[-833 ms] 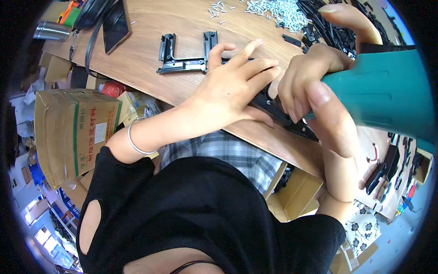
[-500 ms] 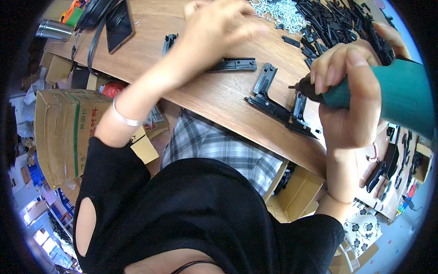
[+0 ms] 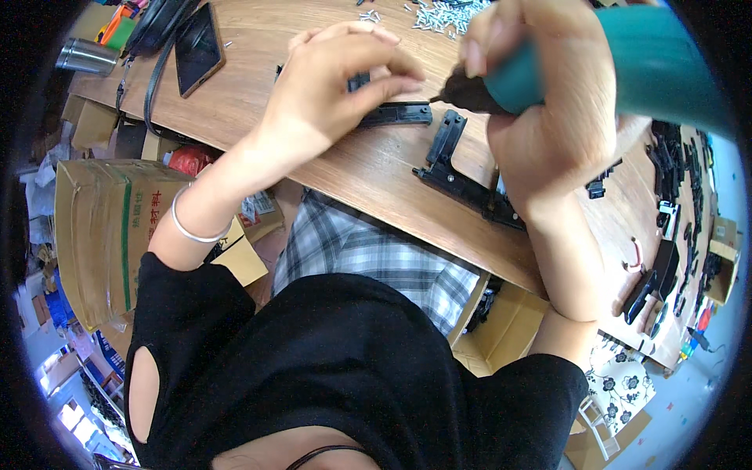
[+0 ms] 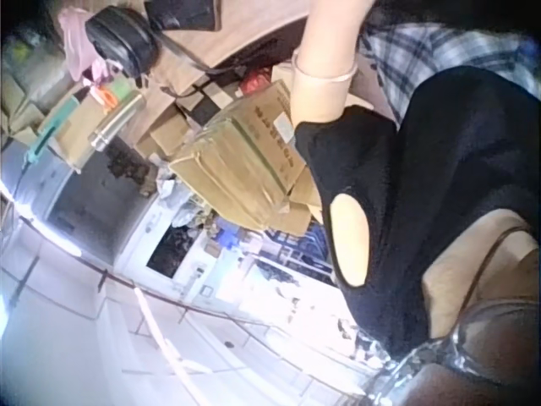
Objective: The person assembles small black plastic hardware components by hand, inserting metal screws and using a green electric screwdriver to tighten them. They handle the parts one at a time, occasionally transferring loose components into a pink bowl and moving them between cardboard boxes.
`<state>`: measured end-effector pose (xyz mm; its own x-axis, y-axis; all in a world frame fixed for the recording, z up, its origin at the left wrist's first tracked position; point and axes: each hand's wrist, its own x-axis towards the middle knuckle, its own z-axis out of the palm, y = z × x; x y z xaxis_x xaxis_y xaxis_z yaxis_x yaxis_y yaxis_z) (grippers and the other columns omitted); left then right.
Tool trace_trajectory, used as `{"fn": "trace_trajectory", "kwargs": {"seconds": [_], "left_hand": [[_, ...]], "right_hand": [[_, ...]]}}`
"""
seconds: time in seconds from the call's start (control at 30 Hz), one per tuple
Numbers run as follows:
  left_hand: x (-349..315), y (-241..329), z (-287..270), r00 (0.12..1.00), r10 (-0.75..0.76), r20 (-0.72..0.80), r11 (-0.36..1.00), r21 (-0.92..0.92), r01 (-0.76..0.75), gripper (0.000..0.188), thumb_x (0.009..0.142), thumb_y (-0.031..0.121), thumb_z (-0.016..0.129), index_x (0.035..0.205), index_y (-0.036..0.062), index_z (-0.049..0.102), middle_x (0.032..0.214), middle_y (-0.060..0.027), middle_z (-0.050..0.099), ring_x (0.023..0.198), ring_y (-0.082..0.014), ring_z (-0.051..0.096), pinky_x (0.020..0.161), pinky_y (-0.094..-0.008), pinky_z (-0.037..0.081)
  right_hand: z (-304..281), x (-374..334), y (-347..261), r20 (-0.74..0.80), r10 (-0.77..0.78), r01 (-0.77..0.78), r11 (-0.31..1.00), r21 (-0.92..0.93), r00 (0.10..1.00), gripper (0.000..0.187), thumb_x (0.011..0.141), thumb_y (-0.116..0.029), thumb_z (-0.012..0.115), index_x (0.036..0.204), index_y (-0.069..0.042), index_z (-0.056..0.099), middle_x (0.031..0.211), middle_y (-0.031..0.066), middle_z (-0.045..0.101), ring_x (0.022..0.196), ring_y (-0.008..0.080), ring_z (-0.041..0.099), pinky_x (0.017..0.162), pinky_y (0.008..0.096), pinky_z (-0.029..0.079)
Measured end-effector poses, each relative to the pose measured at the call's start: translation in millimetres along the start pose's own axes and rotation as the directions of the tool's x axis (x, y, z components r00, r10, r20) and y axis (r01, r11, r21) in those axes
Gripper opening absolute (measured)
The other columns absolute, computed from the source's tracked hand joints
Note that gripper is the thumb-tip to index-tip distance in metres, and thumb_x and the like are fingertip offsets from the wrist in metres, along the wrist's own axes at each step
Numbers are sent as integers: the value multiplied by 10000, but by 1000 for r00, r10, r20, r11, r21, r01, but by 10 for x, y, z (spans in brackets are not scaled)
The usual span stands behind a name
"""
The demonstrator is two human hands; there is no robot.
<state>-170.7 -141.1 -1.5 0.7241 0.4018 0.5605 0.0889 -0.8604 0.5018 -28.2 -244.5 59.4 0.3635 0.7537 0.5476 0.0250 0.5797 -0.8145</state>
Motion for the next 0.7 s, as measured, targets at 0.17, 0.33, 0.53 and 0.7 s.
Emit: {"fn": "trace_trajectory", "kwargs": {"seconds": [0.17, 0.33, 0.53, 0.7], "left_hand": [[-177, 57, -81, 978, 155, -140, 968, 221, -122, 137, 698, 236, 701, 786, 145, 648, 806, 49, 614, 978, -147, 522, 813, -372, 234], [-269, -52, -60, 957, 219, -190, 950, 265, -165, 211, 679, 252, 703, 825, 123, 621, 856, 6, 589, 981, -164, 522, 796, -384, 228], [-387, -9, -30, 996, 64, -68, 959, 281, -42, 556, 635, 353, 714, 1085, 85, 531, 1054, -42, 544, 1077, -224, 474, 852, -416, 228], [-410, -42, 1, 997, -57, -44, 955, 290, 67, 842, 590, 464, 722, 1259, 56, 414, 1200, -109, 495, 1190, -283, 398, 929, -452, 225]], "right_hand": [[166, 85, 83, 76, 9, -15, 997, 81, 997, 223, 855, -195, 428, 819, 19, 480, 703, 85, 380, 637, 175, 405, 635, 316, 352], [273, 15, 199, 221, -171, 197, 975, -104, 960, 236, 851, -189, 427, 1000, -10, 462, 690, 87, 391, 620, 173, 410, 621, 324, 374], [498, -72, 164, 120, -24, 38, 992, -120, 993, 350, 850, -101, 422, 1175, -53, 300, 664, 95, 416, 564, 174, 437, 610, 327, 413], [444, -107, 302, 128, -50, 79, 969, -232, 991, 341, 852, -69, 441, 1157, -44, 290, 654, 100, 436, 567, 176, 462, 586, 319, 428]]}}
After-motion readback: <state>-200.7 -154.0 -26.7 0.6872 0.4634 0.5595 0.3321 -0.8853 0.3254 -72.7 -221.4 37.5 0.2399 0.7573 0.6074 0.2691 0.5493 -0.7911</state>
